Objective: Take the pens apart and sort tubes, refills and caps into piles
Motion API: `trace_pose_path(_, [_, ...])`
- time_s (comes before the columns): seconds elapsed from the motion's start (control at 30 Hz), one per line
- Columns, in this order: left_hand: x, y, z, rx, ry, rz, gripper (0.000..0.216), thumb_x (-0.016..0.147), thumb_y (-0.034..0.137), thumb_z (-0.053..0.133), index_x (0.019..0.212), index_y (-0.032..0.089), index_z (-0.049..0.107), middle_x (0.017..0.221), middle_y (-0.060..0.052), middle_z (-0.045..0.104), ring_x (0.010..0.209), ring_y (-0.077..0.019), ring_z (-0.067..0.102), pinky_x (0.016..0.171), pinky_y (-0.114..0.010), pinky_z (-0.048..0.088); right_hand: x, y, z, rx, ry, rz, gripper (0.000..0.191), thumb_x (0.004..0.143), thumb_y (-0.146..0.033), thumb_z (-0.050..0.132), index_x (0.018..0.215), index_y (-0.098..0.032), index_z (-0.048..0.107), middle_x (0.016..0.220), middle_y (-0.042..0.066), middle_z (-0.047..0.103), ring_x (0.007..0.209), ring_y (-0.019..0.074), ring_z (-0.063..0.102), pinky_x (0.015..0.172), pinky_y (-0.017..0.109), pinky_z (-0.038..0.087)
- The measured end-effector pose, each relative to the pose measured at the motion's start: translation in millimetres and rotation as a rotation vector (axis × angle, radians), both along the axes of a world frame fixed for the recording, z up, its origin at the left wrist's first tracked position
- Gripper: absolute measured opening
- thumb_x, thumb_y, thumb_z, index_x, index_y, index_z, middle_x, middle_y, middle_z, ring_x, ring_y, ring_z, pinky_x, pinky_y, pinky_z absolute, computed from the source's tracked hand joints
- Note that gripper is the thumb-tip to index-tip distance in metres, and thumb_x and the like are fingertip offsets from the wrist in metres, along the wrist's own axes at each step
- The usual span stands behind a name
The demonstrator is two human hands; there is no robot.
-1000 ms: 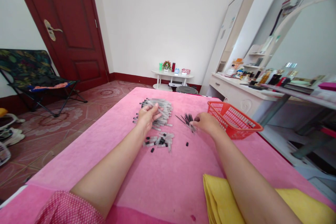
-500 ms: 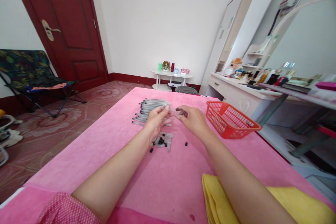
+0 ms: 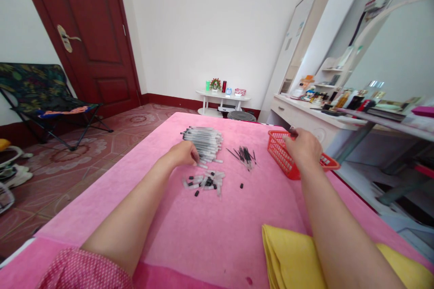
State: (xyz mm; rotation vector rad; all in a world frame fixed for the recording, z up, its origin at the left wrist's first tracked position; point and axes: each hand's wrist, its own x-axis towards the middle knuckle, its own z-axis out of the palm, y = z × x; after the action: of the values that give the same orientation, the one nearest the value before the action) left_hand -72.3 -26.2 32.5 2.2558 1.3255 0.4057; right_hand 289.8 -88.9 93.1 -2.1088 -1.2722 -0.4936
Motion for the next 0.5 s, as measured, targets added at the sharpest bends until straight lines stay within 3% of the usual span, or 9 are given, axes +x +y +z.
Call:
trace_pose_path(0.17, [10,-8,2.4,0.144,0.264,0.066,0.024,0.050,0.019,0.070,0.072,0.027,0.074,0.071,0.000,0.071,0.065,-0.0176,0.062,0.054,-0.022,0.036,-31,11,-6.3,0.057,0.062,0.331,0.028,0.073,-0.032,0.058,0.094,-0.018,0.069,0.092,0.008,0.069,0.085,0.0234,0.062,0.073,0.034,0.045])
trace_pose_path(0.37, [27,-17,11.9,0.306,0.170,-0.070,0.020,0.067,0.018,0.056,0.077,0.023,0.072,0.075,-0.004,0.071,0.067,-0.0169,0.060,0.057,-0.024,0.036,-104,9,-31.3,-0.172,0.302,0.897,0.022,0.072,-0.020,0.059,0.093,-0.016,0.068,0.091,0.007,0.070,0.077,0.0166,0.063,0.071,0.026,0.046])
trace_pose_path(0.5, [44,-31,20.1,0.433,0.127,-0.175,0.022,0.073,0.016,0.050,0.079,0.021,0.071,0.077,-0.006,0.069,0.073,-0.0187,0.060,0.063,-0.026,0.038,-138,-2,-45.4,-0.272,0.143,1.010,0.021,0.074,-0.026,0.060,0.093,-0.019,0.067,0.089,0.005,0.068,0.075,0.0165,0.060,0.066,0.025,0.041])
